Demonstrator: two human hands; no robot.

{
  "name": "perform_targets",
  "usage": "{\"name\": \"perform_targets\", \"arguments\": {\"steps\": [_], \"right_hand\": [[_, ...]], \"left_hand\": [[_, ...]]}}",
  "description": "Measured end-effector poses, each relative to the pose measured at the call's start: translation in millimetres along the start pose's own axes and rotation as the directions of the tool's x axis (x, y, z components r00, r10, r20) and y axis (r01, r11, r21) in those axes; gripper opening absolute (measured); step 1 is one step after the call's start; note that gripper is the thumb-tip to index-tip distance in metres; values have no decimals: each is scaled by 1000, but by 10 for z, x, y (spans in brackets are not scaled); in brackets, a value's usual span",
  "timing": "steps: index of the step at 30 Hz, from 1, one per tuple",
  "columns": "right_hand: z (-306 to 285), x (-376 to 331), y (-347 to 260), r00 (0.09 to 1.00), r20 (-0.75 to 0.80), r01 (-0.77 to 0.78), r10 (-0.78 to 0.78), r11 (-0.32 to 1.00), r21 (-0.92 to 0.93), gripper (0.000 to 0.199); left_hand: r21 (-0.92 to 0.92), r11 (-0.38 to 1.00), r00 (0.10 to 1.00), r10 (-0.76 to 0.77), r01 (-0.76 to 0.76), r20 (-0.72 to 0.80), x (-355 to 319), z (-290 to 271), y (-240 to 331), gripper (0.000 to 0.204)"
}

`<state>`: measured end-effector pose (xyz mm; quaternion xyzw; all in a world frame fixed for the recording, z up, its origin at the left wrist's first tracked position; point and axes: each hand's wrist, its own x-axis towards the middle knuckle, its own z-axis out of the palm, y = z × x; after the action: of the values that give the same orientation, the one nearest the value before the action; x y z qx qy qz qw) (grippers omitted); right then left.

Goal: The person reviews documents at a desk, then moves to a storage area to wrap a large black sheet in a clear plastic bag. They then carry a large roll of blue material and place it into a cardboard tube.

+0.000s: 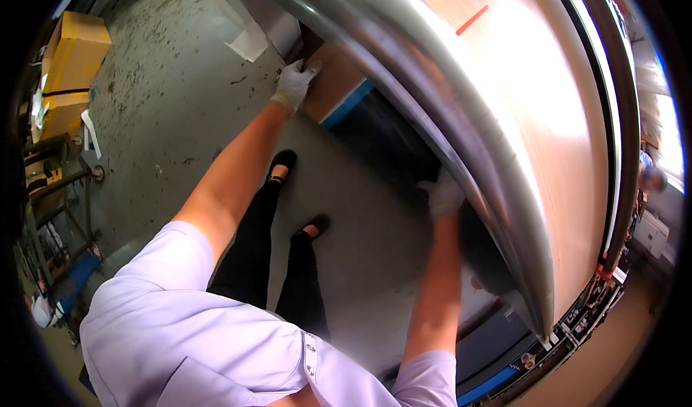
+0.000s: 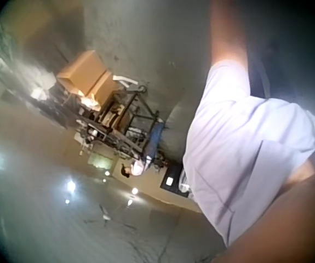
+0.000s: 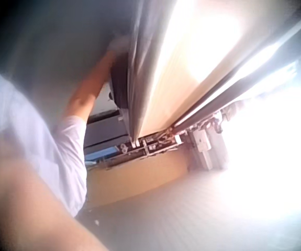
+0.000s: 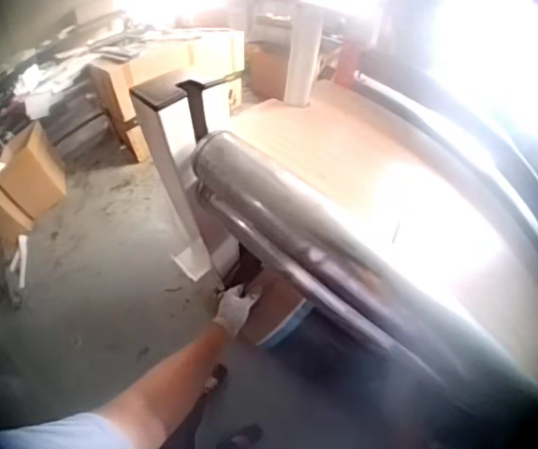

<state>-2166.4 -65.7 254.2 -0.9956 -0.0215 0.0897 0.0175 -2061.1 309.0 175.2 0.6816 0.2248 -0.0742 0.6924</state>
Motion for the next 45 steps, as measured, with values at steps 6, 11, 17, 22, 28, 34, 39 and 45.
{"name": "perform_targets", "arguments": {"steps": [6, 11, 17, 22, 28, 34, 39, 45], "right_hand": [[280, -405, -527, 979, 73, -181, 191, 975, -132, 39], [888, -841, -522, 989, 45, -126, 138, 972, -198, 29], [873, -1111, -500, 938, 322, -74, 127, 982, -174, 39], [723, -1320, -435, 957, 244, -169, 160, 986, 14, 53], [22, -658, -102, 949, -132, -296, 287, 954, -55, 89], [94, -209, -78, 890, 54, -444, 452, 889, -110, 116], [202, -346, -684, 895, -78, -446, 439, 880, -163, 119], [633, -842, -697, 895, -302, -359, 328, 932, -52, 90]], "left_hand": [[207, 975, 992, 98, -80, -76, 56, -428, -890, 52], [505, 863, 984, -59, -33, 165, 26, -610, -554, 62], [495, 858, 990, 125, -141, 64, 78, -495, -712, 63], [558, 812, 985, 147, -170, 85, 62, -611, -1096, 59], [942, 284, 982, 0, -180, 188, -56, -685, -964, 50], [661, 714, 969, 105, -230, 224, 460, -159, -96, 50], [575, 536, 729, 665, -617, 162, 1073, 378, 392, 43], [457, 881, 987, 157, -121, -40, 413, 233, 41, 58]]}}
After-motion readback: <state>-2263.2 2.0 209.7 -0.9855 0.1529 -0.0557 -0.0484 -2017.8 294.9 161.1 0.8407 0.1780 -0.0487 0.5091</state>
